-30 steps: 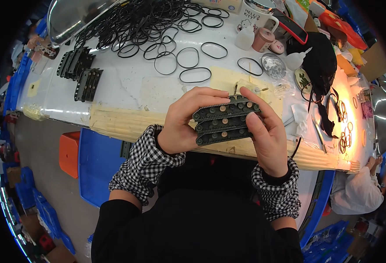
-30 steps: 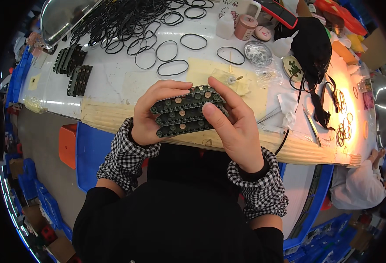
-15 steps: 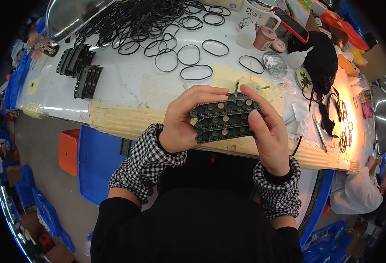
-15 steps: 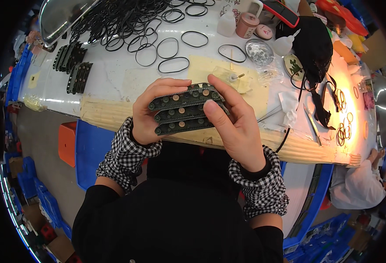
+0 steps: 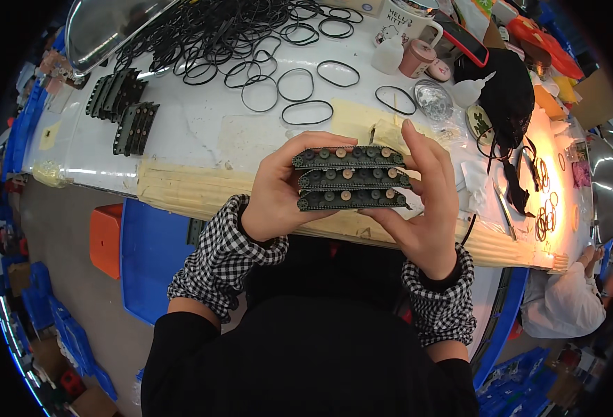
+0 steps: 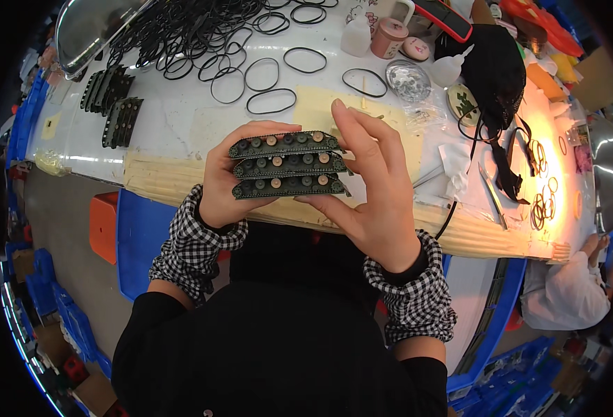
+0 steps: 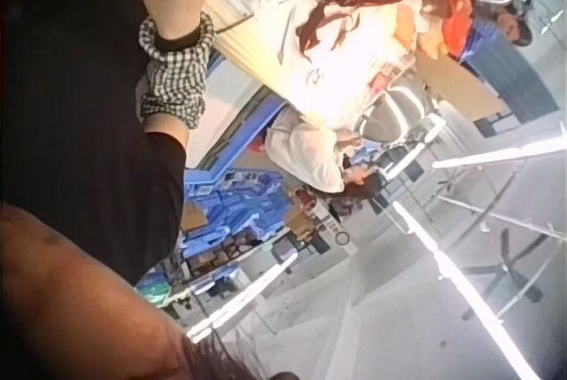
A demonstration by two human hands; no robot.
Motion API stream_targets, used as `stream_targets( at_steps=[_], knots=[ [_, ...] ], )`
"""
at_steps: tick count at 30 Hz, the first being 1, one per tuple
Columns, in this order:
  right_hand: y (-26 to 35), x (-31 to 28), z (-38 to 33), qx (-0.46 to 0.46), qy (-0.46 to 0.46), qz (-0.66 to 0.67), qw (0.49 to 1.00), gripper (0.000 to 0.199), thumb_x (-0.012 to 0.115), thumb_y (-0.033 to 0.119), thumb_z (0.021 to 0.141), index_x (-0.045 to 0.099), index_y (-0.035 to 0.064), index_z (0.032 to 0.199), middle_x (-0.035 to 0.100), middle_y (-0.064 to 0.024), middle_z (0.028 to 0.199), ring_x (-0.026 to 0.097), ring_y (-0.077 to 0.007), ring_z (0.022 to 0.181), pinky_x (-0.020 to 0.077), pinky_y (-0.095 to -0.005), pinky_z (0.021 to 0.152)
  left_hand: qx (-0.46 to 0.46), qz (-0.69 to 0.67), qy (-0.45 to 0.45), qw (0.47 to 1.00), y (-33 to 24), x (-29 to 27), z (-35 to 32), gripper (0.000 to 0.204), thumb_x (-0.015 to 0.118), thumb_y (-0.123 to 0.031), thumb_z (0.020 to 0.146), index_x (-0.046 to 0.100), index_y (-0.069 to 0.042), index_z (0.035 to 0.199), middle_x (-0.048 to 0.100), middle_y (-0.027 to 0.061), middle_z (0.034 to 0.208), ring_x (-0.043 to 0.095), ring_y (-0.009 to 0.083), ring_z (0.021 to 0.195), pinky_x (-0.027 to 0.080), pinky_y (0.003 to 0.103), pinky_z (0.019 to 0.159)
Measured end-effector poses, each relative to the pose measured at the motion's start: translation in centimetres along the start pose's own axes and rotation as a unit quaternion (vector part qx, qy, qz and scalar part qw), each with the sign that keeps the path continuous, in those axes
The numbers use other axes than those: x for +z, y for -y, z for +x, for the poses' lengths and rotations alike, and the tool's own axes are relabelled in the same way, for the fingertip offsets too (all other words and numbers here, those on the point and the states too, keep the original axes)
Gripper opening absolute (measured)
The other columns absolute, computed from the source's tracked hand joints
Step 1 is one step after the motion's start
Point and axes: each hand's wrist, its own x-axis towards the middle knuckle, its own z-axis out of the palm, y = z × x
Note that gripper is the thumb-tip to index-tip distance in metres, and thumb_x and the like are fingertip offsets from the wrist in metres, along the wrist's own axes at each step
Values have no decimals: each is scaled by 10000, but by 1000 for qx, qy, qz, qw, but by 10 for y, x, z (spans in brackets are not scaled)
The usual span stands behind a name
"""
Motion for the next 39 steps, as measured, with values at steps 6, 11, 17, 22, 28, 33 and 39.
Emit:
stream_targets(
  at_steps=[6,11,17,22,28,33,39],
  knots=[
    [-16,-1,-1,-180,-20,-192,964,678,846,183,641,615,238,1277,492,-117,1289,572,-295,1103,557,-383,851,-126,-53,-17,991,-6,3,-4,501,776,39,731,552,5,1177,644,71,1119,624,134,1038,518,280,906],
    [-7,-7,3,-288,-5,-349,892,420,671,192,808,636,195,1227,555,-92,1265,578,-256,1115,540,-376,896,-198,-134,-45,970,-15,8,-2,431,749,48,766,557,-2,1148,658,65,1095,629,122,1016,526,275,888],
    [-9,-4,5,-322,-5,-361,875,397,600,83,794,627,27,1187,636,-101,1150,613,-255,1065,548,-359,866,-191,-159,-55,967,-15,14,-4,415,753,35,774,552,-4,1135,656,57,1085,626,117,999,523,266,880],
    [-4,-5,6,-317,8,-358,878,395,609,76,783,631,16,1173,632,-116,1150,621,-262,1048,553,-357,843,-198,-169,-56,964,-17,14,-4,432,753,33,775,537,-7,1147,647,52,1081,620,112,1001,519,264,882],
    [-2,-7,7,-312,24,-350,883,402,613,67,766,634,12,1164,635,-121,1143,622,-276,1037,561,-358,827,-188,-128,-41,973,-21,11,-4,453,754,28,777,531,4,1170,647,52,1088,619,113,1003,515,262,886],
    [-7,-5,7,-317,12,-353,880,412,620,64,750,639,10,1158,637,-125,1141,626,-277,1032,565,-356,825,-195,-128,-47,971,-20,12,-4,473,756,22,778,526,10,1192,649,57,1092,620,113,1004,514,262,884],
    [-6,-6,6,-312,17,-351,883,416,623,62,739,644,7,1151,637,-131,1137,631,-278,1025,564,-348,810,-195,-146,-41,969,-18,12,-5,458,754,22,782,527,17,1180,650,57,1092,620,111,1004,513,261,886]
  ],
)
